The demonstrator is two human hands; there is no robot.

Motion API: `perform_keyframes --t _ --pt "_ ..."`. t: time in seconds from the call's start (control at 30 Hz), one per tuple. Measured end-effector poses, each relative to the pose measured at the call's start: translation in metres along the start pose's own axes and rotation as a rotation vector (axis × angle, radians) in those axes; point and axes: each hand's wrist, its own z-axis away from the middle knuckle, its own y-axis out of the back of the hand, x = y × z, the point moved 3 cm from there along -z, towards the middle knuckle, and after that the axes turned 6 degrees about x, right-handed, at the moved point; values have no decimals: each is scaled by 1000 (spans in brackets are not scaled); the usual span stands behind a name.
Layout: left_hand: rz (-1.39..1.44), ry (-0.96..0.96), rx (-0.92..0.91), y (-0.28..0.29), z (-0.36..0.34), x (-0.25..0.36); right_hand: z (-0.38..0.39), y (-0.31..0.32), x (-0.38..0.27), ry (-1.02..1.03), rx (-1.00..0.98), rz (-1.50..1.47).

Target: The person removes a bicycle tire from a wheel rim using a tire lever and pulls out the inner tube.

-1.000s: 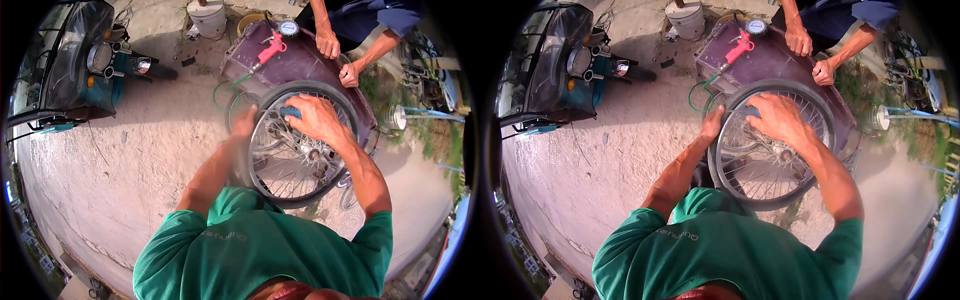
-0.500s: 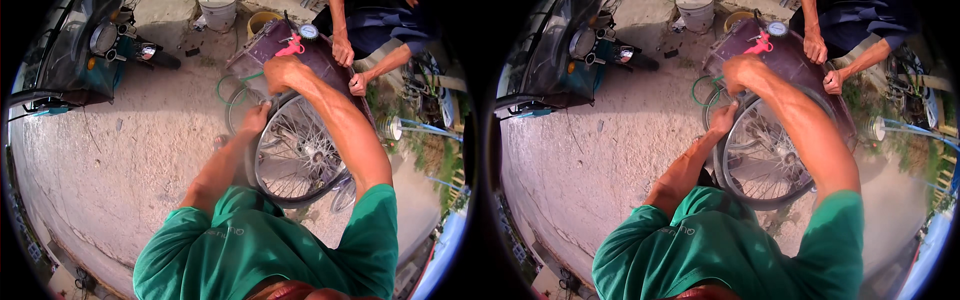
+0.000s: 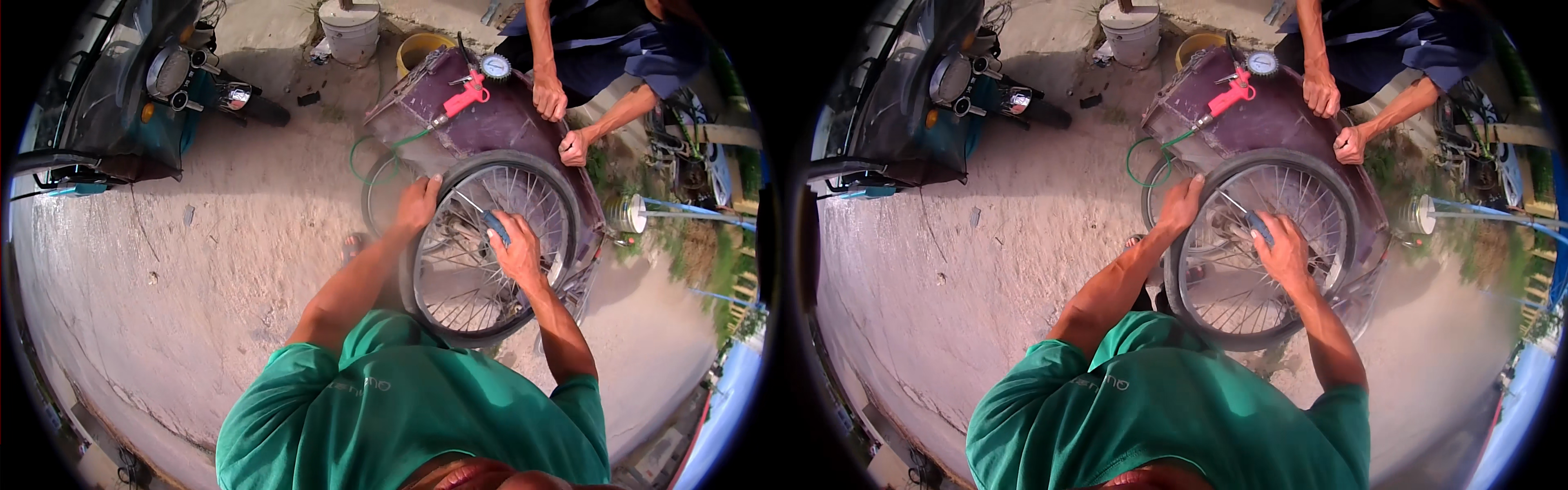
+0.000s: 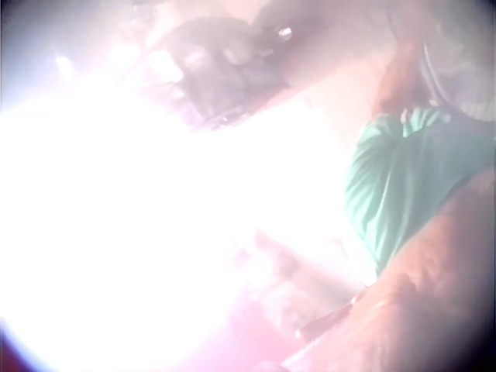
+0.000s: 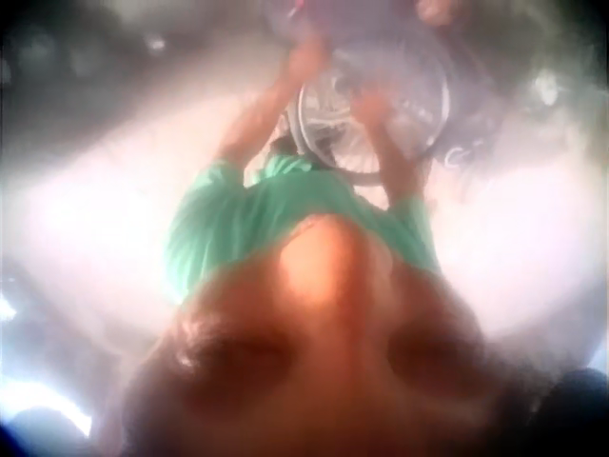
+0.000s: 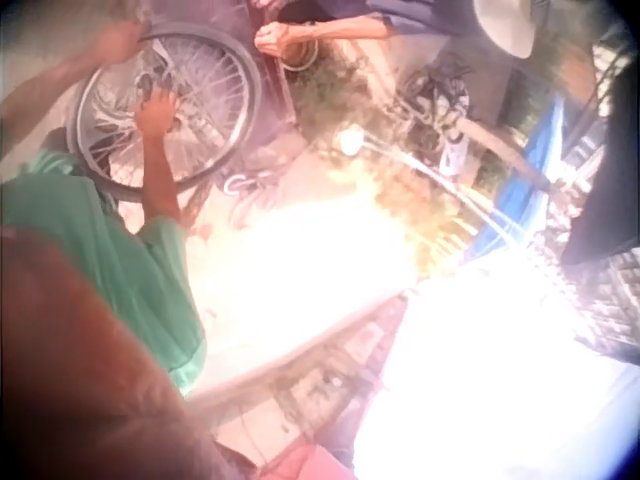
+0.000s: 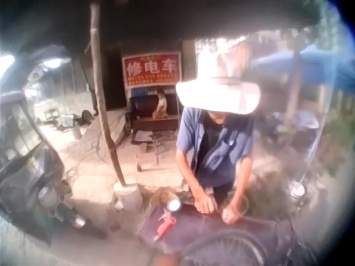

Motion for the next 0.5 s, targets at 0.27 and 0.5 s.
perform_keyframes --t 0.27,0.5 --pt "-63 -168 13 -2 9 4 60 -92 60 56 267 115" --pt "-464 -193 -235 -16 -32 80 60 -93 61 36 304 88"
